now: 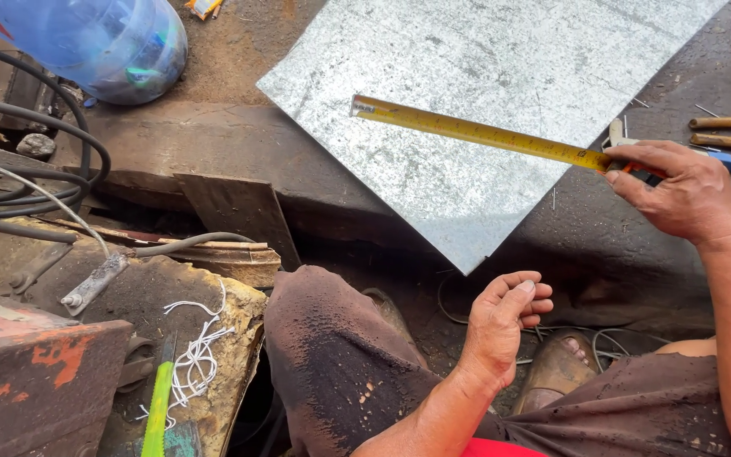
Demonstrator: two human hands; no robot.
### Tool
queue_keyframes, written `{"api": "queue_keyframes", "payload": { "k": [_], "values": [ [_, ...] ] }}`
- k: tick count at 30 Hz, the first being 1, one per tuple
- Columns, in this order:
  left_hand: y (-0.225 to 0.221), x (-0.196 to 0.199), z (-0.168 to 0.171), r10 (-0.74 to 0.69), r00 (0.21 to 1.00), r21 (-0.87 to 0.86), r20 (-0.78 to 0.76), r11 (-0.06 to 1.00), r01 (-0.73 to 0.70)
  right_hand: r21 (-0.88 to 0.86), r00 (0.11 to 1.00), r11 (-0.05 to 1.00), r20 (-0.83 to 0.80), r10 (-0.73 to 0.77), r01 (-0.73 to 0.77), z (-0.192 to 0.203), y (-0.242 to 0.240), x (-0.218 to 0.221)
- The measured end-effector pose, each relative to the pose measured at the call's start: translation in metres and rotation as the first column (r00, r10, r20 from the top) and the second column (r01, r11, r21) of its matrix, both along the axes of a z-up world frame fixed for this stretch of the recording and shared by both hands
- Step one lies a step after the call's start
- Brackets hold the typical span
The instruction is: Measuring a galvanized metal sheet with a tape measure to determine its dimensions before further processing.
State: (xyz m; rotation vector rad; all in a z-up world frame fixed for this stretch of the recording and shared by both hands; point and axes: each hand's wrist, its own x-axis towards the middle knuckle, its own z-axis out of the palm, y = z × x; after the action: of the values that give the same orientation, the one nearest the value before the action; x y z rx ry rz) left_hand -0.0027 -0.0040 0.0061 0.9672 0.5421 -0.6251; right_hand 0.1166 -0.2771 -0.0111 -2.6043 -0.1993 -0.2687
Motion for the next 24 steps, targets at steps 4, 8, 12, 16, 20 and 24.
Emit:
{"api": "queue_keyframes", "payload": {
  "k": [4,8,12,16,20,24],
  "values": [
    [-0.003,0.000,-0.008,0.016,1.000,-0.009,-0.002,1.000,-0.016,-0.002,0.999,1.000,0.051,-0.005,0.005,0.003,0.001,0.001],
    [-0.003,0.000,-0.007,0.015,1.000,-0.006,-0.015,1.000,-0.015,0.030,0.981,1.000,0.193,0.000,-0.006,-0.005,-0.007,0.002],
    [-0.003,0.001,-0.005,0.013,1.000,-0.003,-0.021,1.000,-0.013,0.044,0.962,0.999,0.273,-0.003,-0.009,-0.006,-0.010,0.003],
    [-0.004,0.001,-0.005,0.009,1.000,0.002,-0.020,1.000,-0.009,-0.031,0.965,0.999,0.260,-0.026,0.035,0.003,-0.004,0.000],
    [-0.003,0.001,-0.002,0.001,1.000,0.009,-0.018,1.000,-0.001,-0.057,0.974,0.997,0.223,-0.041,0.055,0.004,-0.003,-0.001],
    [-0.003,0.001,-0.001,-0.004,1.000,0.016,-0.021,1.000,0.004,0.017,0.981,0.997,0.178,-0.078,0.076,0.004,-0.003,-0.001]
  ]
}}
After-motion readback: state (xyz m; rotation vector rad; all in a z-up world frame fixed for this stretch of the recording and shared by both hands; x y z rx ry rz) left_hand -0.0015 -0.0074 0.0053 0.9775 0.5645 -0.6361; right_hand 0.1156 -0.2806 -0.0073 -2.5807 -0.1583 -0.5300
